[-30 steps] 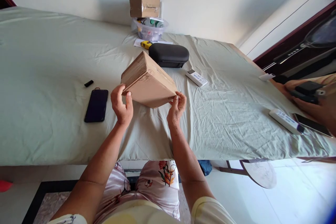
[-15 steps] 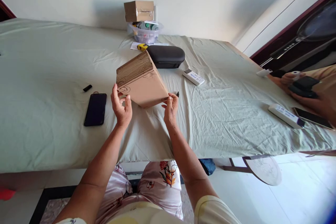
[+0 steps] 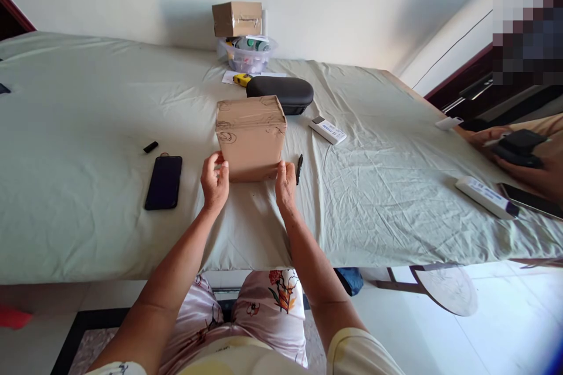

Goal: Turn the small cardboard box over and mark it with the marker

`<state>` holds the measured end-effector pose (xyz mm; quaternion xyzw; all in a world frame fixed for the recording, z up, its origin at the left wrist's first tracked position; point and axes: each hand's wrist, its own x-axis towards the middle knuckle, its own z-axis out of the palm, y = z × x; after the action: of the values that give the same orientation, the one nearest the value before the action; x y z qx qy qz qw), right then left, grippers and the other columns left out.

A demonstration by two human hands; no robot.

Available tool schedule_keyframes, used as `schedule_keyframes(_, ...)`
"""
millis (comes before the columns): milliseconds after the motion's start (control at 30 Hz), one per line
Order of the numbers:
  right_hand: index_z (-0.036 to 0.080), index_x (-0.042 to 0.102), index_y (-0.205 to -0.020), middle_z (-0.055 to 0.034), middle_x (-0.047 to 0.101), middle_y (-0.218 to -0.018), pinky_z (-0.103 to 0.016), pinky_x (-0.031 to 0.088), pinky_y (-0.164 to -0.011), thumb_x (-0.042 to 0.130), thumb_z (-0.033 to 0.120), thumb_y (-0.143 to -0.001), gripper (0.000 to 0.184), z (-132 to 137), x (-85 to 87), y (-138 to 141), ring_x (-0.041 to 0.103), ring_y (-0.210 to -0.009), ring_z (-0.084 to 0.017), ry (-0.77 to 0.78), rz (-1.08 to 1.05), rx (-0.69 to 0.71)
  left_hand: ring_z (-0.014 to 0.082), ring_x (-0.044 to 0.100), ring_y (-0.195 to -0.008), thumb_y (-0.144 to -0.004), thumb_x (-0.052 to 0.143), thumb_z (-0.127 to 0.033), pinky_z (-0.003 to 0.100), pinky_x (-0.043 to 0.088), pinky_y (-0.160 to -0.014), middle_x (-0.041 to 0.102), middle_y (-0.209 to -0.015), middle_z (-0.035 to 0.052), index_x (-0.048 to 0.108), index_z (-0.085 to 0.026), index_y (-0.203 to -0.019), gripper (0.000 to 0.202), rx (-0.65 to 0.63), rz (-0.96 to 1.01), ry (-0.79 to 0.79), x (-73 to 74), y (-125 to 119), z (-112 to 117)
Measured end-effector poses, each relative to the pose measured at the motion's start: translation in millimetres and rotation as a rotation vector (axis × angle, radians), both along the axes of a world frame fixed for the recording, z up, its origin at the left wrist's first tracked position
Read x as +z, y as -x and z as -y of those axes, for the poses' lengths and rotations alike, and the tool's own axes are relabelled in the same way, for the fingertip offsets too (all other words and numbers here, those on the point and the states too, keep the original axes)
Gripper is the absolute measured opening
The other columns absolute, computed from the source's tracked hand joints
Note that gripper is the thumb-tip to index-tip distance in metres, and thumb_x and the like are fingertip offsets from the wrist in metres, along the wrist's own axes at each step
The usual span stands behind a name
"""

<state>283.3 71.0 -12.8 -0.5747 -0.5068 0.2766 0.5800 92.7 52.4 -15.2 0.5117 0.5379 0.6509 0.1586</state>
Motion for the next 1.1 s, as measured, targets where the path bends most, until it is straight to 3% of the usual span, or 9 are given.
schedule_keyframes(133,0.027,0.047,-0.082,0.0004,0.056,-0.080,-0.035,0.048,-0.079,0.039,0.087,-0.090,0.061,0,2.2,0,0.057,-0.083,-0.020,0.094,-0.041,-0.044,0.0227,0.071,-0.094,-0.100,0.054,-0.056,0.036,0.058,-0.084,0.074,-0.103,0.0110,0.063,-0.021,-0.108,0.037,0.020,-0.026,0.069,-4.6,-4,0)
schedule_keyframes(267,0.027,0.047,-0.082,-0.0003,0.059,-0.080,-0.036,0.047,-0.079,0.041,0.078,-0.094,0.053,0,7.4,-2,0.059,-0.083,-0.021,0.147,-0.032,-0.040,0.0247,0.069,-0.088,-0.096,0.061,-0.045,0.040,0.056,-0.087,0.070,-0.094,0.0082,0.058,-0.022,-0.098,0.023,0.027,-0.096,0.188,-9.5,-2,-2)
schedule_keyframes(467,0.025,0.054,-0.077,0.0004,0.065,-0.079,-0.032,0.043,-0.075,0.051,0.049,-0.095,0.030,-5,11.2,-9,0.061,-0.085,-0.022,0.282,-0.027,-0.058,0.0239,0.067,-0.088,-0.076,0.084,-0.025,0.039,0.057,-0.084,0.063,-0.091,0.0036,0.053,-0.023,-0.089,0.034,-0.047,-0.339,0.307,-22.3,8,-5)
schedule_keyframes(633,0.025,0.057,-0.079,0.0012,0.064,-0.078,-0.032,0.044,-0.077,0.055,0.052,-0.093,0.031,-9,6.5,-14,0.061,-0.081,-0.020,0.266,-0.040,-0.025,0.0242,0.068,-0.092,-0.079,0.083,-0.030,0.038,0.057,-0.084,0.064,-0.095,0.0053,0.056,-0.022,-0.092,0.031,-0.075,-0.382,0.277,-27.6,12,-6)
schedule_keyframes(700,0.023,0.061,-0.090,-0.0005,0.068,-0.086,-0.033,0.047,-0.081,0.054,0.059,-0.093,0.036,-9,6.2,-14,0.063,-0.086,-0.020,0.192,-0.079,-0.008,0.0251,0.069,-0.092,-0.079,0.086,-0.038,0.040,0.058,-0.086,0.065,-0.096,0.0061,0.059,-0.021,-0.099,0.038,-0.083,-0.356,0.294,-23.9,11,-5)
schedule_keyframes(767,0.023,0.063,-0.110,-0.0043,0.072,-0.101,-0.036,0.051,-0.087,0.053,0.065,-0.094,0.046,-6,8.6,-12,0.066,-0.095,-0.021,0.067,-0.122,0.015,0.0269,0.070,-0.097,-0.078,0.088,-0.050,0.043,0.059,-0.090,0.068,-0.106,0.0104,0.060,-0.019,-0.119,0.058,-0.072,-0.308,0.281,-17.6,9,-4)
schedule_keyframes(900,0.028,0.050,-0.149,-0.0142,0.066,-0.143,-0.041,0.056,-0.095,0.053,0.068,-0.097,0.065,1,19.1,-7,0.068,-0.113,-0.023,-0.190,-0.082,0.061,0.0307,0.066,-0.122,-0.084,0.078,-0.067,0.044,0.059,-0.096,0.056,-0.148,0.0240,0.033,-0.021,-0.162,0.101,-0.065,-0.226,0.093,-4.3,6,0)
schedule_keyframes(1000,0.033,0.038,-0.162,-0.0154,0.049,-0.166,-0.044,0.059,-0.097,0.055,0.065,-0.099,0.073,2,25.7,-5,0.064,-0.125,-0.026,-0.322,0.047,0.089,0.0335,0.057,-0.141,-0.090,0.071,-0.069,0.046,0.057,-0.105,0.038,-0.167,0.0270,0.020,-0.024,-0.168,0.103,-0.115,-0.256,-0.048,1.9,7,-2)
schedule_keyframes(1100,0.034,0.037,-0.165,-0.0132,0.045,-0.170,-0.049,0.060,-0.101,0.055,0.062,-0.100,0.073,-3,27.6,-5,0.061,-0.131,-0.029,-0.369,0.198,0.105,0.0345,0.047,-0.154,-0.094,0.067,-0.067,0.049,0.052,-0.116,0.030,-0.174,0.0255,0.018,-0.025,-0.170,0.100,-0.171,-0.308,-0.098,5.6,8,-9)
